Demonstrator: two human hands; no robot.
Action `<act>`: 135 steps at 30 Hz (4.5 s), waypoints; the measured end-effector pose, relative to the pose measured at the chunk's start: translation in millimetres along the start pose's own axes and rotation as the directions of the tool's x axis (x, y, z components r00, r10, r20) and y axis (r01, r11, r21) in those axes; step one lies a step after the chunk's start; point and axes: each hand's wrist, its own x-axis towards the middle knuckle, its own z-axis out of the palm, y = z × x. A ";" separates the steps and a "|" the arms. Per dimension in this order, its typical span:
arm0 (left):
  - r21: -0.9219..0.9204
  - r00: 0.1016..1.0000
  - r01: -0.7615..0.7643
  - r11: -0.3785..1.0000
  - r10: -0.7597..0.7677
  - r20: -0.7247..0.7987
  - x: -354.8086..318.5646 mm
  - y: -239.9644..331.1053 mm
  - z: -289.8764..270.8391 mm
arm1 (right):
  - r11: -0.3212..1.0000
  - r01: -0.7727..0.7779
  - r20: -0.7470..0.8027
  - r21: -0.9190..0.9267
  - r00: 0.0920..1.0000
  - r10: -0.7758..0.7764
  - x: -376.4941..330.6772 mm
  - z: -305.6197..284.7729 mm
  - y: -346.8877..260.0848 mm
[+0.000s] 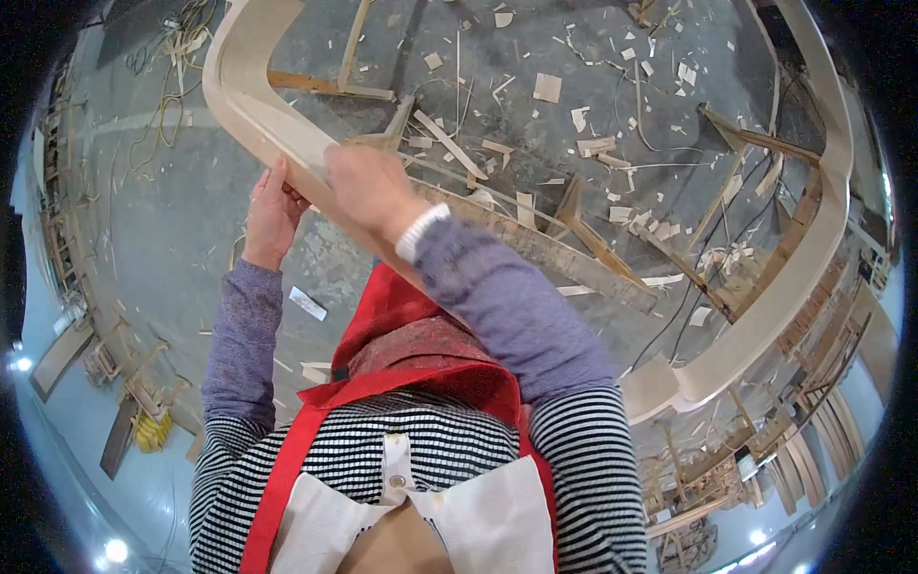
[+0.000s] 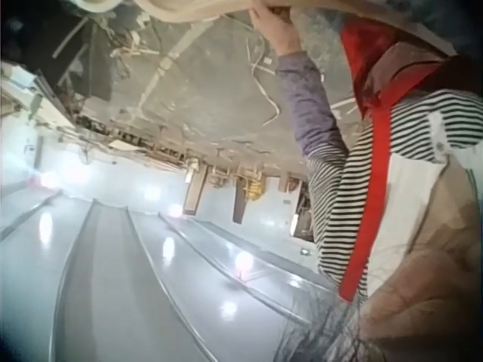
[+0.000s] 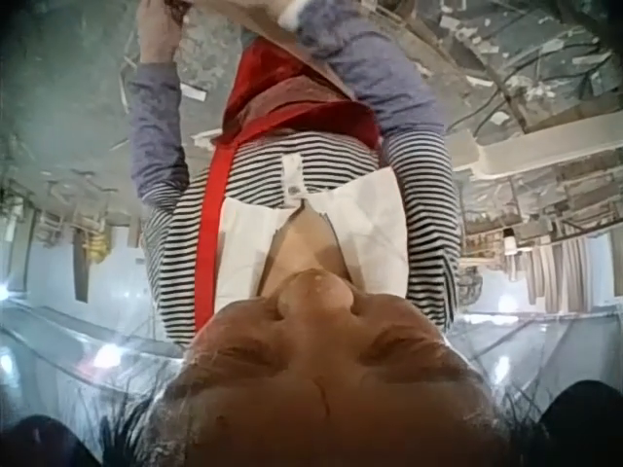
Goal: Sanding and cleaning wooden chair frames using sandpaper and a cloth in a factory.
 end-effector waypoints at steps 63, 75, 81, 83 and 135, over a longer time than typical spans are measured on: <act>0.532 0.827 -0.545 0.648 0.311 0.468 124.0 203.3 -139.8 | 0.917 -0.323 -0.064 0.232 0.936 0.346 279.5 37.9 -77.9; 0.419 0.953 -0.181 0.890 0.053 0.299 191.2 177.4 -101.5 | 0.844 -0.321 -0.193 0.429 0.880 0.433 300.3 43.6 -79.5; 0.392 0.954 -0.201 0.898 0.088 0.286 187.6 173.9 -102.6 | 0.992 -0.119 -0.198 -0.037 0.974 0.109 296.8 46.2 -98.2; 0.406 0.952 -0.161 0.899 0.033 0.303 185.8 177.9 -102.3 | 0.990 -0.055 -0.160 -0.126 0.986 0.035 288.4 43.1 -102.2; 0.358 0.962 -0.129 0.925 0.029 0.272 187.4 177.0 -100.4 | 0.979 -0.190 -0.280 -0.075 0.946 0.162 301.2 52.5 -95.1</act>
